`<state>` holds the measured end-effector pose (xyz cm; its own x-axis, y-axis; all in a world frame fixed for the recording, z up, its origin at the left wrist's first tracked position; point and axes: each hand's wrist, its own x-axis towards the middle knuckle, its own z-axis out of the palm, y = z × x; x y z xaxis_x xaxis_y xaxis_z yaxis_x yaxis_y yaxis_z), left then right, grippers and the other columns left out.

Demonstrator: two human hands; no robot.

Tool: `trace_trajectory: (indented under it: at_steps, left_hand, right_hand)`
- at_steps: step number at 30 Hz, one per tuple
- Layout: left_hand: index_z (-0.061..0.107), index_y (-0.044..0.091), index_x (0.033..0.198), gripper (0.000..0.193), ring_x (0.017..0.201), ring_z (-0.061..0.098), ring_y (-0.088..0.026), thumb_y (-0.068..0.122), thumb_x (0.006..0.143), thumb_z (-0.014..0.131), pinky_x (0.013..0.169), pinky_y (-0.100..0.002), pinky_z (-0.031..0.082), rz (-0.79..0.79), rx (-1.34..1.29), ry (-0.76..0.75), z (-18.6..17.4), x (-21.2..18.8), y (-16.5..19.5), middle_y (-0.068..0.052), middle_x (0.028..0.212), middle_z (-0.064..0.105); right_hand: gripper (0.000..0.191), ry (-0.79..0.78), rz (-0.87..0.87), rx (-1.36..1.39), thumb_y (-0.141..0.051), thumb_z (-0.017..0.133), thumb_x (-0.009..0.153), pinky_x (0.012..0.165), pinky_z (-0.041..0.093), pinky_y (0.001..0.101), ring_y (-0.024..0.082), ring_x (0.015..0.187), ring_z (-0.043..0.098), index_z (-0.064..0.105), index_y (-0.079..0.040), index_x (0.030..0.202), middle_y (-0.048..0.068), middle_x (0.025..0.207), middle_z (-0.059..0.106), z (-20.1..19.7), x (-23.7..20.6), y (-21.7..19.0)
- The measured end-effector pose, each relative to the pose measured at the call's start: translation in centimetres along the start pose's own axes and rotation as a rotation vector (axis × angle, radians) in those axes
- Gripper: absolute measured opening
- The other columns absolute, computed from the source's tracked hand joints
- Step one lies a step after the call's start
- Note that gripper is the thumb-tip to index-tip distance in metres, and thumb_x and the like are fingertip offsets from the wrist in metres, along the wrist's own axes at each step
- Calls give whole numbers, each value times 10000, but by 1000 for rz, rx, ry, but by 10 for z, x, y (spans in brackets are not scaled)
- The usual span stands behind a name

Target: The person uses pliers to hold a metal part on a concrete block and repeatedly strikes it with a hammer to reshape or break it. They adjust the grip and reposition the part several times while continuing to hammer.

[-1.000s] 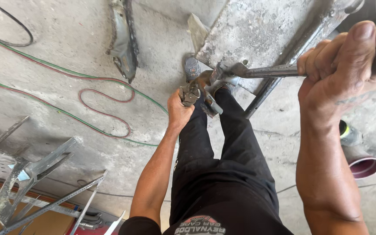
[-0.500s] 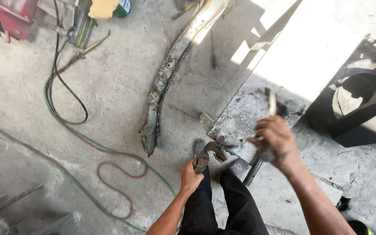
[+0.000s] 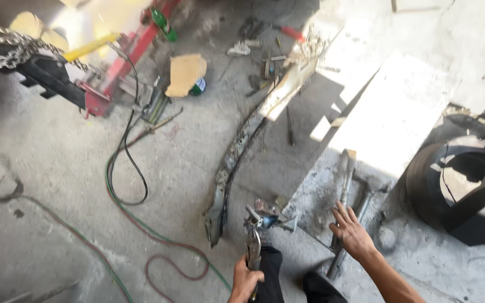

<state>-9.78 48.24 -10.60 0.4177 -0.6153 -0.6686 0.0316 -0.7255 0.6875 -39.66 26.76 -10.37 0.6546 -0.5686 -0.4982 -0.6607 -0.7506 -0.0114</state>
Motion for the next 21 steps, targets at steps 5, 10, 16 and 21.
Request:
trace_trajectory:
  at_steps: [5,10,16,21]
  left_hand:
    - [636,10,956,428,732,525,-236,-15,542,742,672,-389,461,-200,31,-99,-39,52,-6,-63,779,504]
    - [700,37,984,498,806,664,-198,-21,491,742,745,-331,534,-73,67,-113,-108,145,7,-47,837,708]
    - [738,40,1003,532,805,712,-184,-6,472,743,736,-324,555,-35,38,48,-222,218,37,-81,856,773]
    - [660,-8,901,318,644,580,-172,70,597,713,584,-340,489,-55,-9,128,-259,264,20,-58,747,659]
  right_hand:
    - [582,28,129,97,40,522,857,1250,125,482,373,1528,65,583,-162,1400,192,1678,166,14,24,2]
    - [456,86,320,168,-108,571,844,1219,270,459,375,1538,167,644,-120,1294,192,1652,266,9,50,-20]
    - [451,166,545,254,-183,634,816,1113,447,456,295,1448,435,693,-255,1257,111,1443,522,-52,110,-43]
    - [339,388,478,680,-52,600,900,958,543,453,386,1200,618,686,-50,1227,209,1378,598,-61,176,-72]
